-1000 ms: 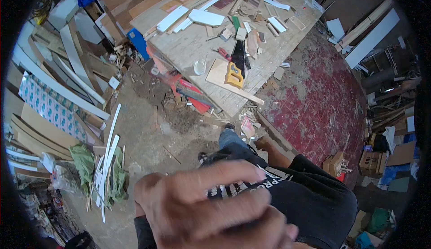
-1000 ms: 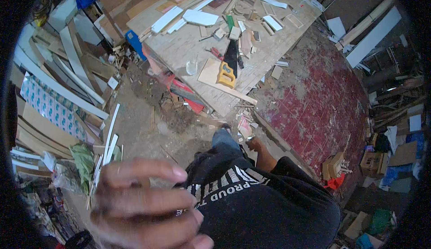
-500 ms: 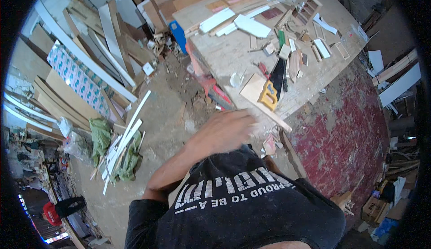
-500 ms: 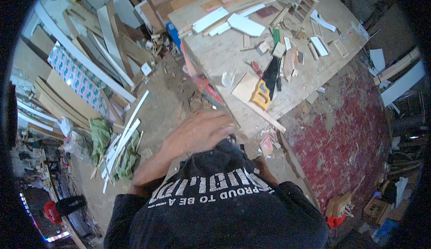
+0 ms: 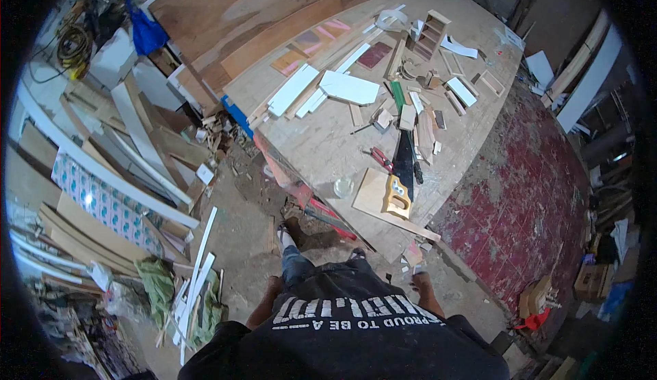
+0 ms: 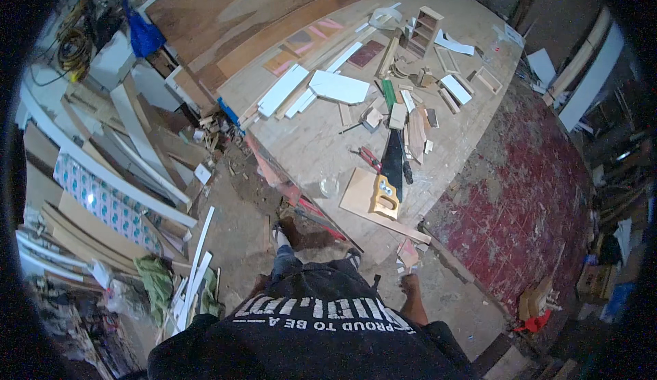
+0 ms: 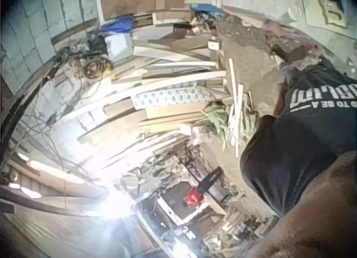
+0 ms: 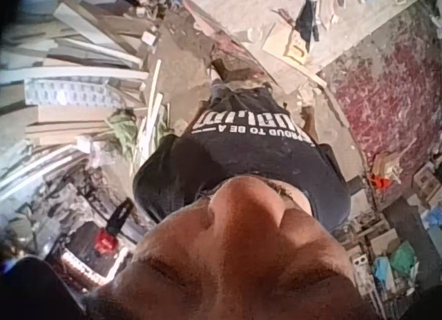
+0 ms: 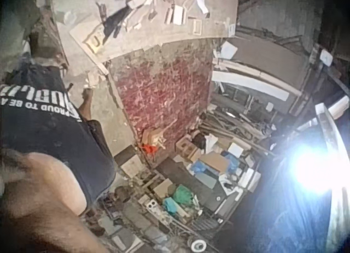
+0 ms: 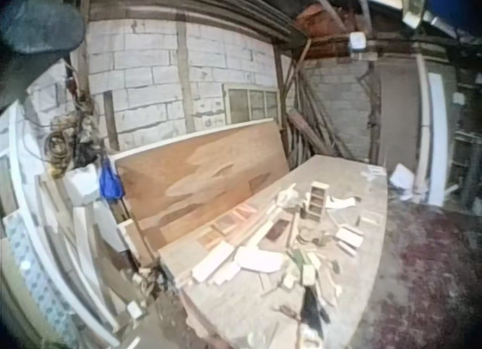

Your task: The person holds and turns a small wooden box, fits wooden pieces together on the workbench, marks a wooden piece with a pencil, and picks up a hand saw.

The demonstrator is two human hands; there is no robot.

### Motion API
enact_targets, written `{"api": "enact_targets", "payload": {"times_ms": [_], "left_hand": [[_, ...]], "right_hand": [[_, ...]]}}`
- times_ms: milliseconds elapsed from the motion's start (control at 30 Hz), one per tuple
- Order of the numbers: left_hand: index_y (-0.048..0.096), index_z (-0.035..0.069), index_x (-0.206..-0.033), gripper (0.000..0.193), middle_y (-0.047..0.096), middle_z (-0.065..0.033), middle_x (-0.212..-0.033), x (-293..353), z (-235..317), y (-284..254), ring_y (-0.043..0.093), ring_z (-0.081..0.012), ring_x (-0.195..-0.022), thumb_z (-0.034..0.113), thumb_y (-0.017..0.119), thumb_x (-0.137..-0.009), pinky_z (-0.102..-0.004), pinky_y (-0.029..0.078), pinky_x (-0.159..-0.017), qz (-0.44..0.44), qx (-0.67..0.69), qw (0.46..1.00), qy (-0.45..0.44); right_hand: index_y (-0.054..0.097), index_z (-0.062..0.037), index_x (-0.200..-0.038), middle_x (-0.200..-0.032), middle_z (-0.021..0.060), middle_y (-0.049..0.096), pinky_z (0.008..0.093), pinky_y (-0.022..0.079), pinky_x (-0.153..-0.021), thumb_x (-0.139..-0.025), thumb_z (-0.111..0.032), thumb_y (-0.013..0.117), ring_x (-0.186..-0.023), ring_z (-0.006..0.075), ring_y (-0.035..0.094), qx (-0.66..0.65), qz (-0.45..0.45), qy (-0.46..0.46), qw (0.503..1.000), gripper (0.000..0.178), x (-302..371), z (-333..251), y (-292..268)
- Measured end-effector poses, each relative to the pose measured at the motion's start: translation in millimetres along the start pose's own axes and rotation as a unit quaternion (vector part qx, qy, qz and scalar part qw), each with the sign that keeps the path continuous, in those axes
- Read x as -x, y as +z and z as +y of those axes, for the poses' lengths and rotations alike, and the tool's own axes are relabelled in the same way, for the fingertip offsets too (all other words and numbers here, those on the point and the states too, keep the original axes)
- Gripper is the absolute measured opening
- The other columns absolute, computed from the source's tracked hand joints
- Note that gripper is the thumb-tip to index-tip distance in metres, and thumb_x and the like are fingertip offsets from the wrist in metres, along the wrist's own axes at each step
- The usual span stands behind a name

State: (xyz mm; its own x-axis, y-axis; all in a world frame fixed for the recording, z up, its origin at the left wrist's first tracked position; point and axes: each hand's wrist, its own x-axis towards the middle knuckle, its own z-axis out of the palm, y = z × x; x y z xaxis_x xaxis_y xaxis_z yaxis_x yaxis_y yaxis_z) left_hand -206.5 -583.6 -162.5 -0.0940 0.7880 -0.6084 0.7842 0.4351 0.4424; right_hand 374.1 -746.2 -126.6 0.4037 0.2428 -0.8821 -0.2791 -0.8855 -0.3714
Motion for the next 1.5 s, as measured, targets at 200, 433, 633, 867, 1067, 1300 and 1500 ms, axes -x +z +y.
{"api": "enact_targets", "payload": {"times_ms": [200, 433, 633, 867, 1067, 1300, 1500], "left_hand": [[0.076, 0.007, -0.082, 0.031, 0.072, -0.0141, -0.091, -129.7, 61.7, -69.7, 0.07, -0.0318, -0.084, 0.037, 0.073, -0.071, -0.0412, 0.055, -0.077, -0.245, -0.494, 0.751, 0.364], [0.069, -0.002, -0.103, 0.04, 0.065, -0.0292, -0.109, -311.1, 183.3, -157.4, 0.064, -0.0378, -0.108, 0.028, 0.063, -0.077, -0.0447, 0.051, -0.092, -0.295, -0.381, 0.852, 0.204], [0.059, 0.0, -0.122, 0.052, 0.062, -0.0256, -0.122, -379.7, 245.7, -237.8, 0.059, -0.0395, -0.115, 0.029, 0.067, -0.08, -0.0455, 0.047, -0.098, -0.147, -0.353, 0.899, 0.214], [0.056, -0.002, -0.124, 0.05, 0.064, -0.0253, -0.116, -388.8, 183.2, -190.2, 0.063, -0.0364, -0.108, 0.026, 0.064, -0.083, -0.0454, 0.049, -0.093, -0.191, -0.23, 0.94, 0.167], [0.071, -0.002, -0.097, 0.034, 0.071, -0.0224, -0.098, -310.1, 189.8, -173.6, 0.069, -0.0345, -0.091, 0.029, 0.064, -0.084, -0.043, 0.053, -0.081, -0.179, -0.188, 0.937, 0.234], [0.068, 0.0, -0.092, 0.022, 0.068, -0.0196, -0.092, -280.1, 389.3, -294.1, 0.066, -0.0313, -0.083, 0.02, 0.067, -0.084, -0.0444, 0.05, -0.073, 0.075, -0.126, 0.939, 0.312], [0.051, 0.007, -0.128, 0.059, 0.037, -0.0222, -0.144, -330.2, 502.9, -303.0, 0.041, -0.0401, -0.129, 0.03, 0.076, -0.079, -0.0509, 0.041, -0.101, 0.179, -0.219, 0.879, 0.383]], "right_hand": [[0.065, 0.0029, -0.073, -0.072, 0.0174, 0.07, 0.044, 0.055, -0.056, -0.076, -0.015, 0.072, -0.058, 0.03, 0.067, 0.108, 0.233, 0.051, 0.965, 0.019, 23.7, 93.5, 26.6], [0.07, -0.0026, -0.084, -0.087, 0.024, 0.07, 0.0467, 0.052, -0.071, -0.072, -0.041, 0.077, -0.081, 0.042, 0.067, 0.235, 0.284, 0.078, 0.926, 0.041, 121.7, 132.7, 219.2], [0.07, -0.006, -0.089, -0.101, 0.0208, 0.069, 0.0451, 0.052, -0.07, -0.078, -0.042, 0.072, -0.087, 0.0319, 0.067, 0.024, 0.186, -0.079, 0.979, 0.038, 158.9, 156.1, 325.4], [0.07, -0.0073, -0.087, -0.101, 0.0185, 0.07, 0.0442, 0.052, -0.07, -0.081, -0.042, 0.069, -0.087, 0.026, 0.067, -0.109, 0.187, -0.414, 0.884, 0.035, 129.5, 178.3, 313.0], [0.071, 0.0035, -0.079, -0.067, 0.021, 0.066, 0.0433, 0.053, -0.063, -0.081, -0.046, 0.068, -0.063, 0.0365, 0.065, 0.244, 0.294, -0.185, 0.906, 0.05, 17.7, -45.4, 235.8], [0.068, 0.0047, -0.081, -0.069, 0.0161, 0.067, 0.0432, 0.053, -0.056, -0.086, -0.025, 0.066, -0.059, 0.0281, 0.067, -0.116, 0.173, -0.064, 0.976, 0.031, 34.0, -138.5, 225.0], [0.062, 0.0029, -0.08, -0.063, 0.0151, 0.059, 0.0389, 0.044, -0.038, -0.077, -0.01, 0.056, -0.044, 0.0248, 0.054, -0.322, 0.235, 0.03, 0.917, 0.014, 68.5, -23.8, 352.1]]}}
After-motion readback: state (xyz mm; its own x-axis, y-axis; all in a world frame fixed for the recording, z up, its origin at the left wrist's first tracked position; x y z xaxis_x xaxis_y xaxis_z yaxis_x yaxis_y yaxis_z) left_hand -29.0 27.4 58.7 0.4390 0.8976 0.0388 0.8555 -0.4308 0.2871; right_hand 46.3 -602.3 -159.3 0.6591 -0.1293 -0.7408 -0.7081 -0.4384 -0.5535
